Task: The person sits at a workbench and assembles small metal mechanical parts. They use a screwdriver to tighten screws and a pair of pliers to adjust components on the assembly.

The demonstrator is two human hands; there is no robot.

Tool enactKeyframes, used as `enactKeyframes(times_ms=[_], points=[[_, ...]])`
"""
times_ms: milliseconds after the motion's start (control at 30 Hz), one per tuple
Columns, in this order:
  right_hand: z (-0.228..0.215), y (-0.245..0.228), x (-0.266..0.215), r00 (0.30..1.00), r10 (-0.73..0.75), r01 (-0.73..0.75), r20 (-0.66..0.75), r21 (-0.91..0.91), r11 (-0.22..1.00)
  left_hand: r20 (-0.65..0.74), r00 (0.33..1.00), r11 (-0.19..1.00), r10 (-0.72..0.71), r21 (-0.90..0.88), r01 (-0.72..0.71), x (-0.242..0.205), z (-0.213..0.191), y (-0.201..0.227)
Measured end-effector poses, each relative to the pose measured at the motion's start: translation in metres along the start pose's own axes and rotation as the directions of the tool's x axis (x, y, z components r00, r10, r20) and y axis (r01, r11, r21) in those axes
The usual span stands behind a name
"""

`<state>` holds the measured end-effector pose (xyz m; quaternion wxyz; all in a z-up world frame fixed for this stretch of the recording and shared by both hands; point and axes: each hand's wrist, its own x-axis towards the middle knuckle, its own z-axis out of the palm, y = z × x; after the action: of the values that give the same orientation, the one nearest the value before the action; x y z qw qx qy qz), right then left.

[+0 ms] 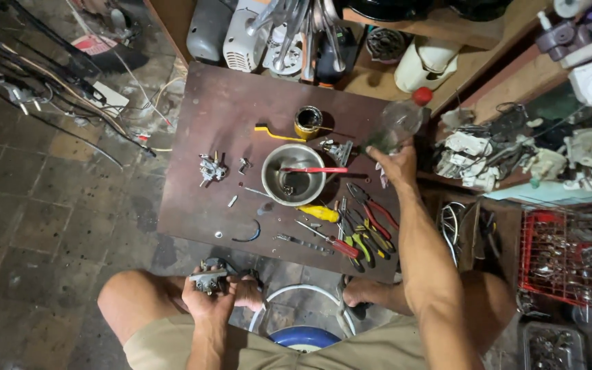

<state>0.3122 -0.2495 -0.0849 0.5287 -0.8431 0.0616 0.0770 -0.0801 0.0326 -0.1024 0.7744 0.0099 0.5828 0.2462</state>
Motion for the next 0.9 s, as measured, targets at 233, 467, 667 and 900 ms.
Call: enactKeyframes(times_ms=[233,467,667,900], points=[[0.005,-0.02,0.014,0.981,-0.053,0.054,0.189,0.004,0.999,0.028,1.0,1.0,0.013,0.02,-0.014,-0.008,0.01,-0.005],[-0.001,-0.026,-0.005,0.983,-0.006,0.017,0.182,-0.06,0.998,0.526,0.849,0.999,-0.042,0.024,0.034,-0.024,0.035,-0.029],[0.002,0.034,-0.07,0.943,-0.29,0.221,-0.161,-0.349,0.911,0.584,0.811,0.936,0.036,0.266,-0.232,-0.051,0.067,-0.057],[0.047,0.073,-0.142,0.936,-0.304,0.349,0.176,-0.367,0.863,0.694,0.714,0.939,0.09,0.18,-0.293,-0.057,0.066,-0.074]])
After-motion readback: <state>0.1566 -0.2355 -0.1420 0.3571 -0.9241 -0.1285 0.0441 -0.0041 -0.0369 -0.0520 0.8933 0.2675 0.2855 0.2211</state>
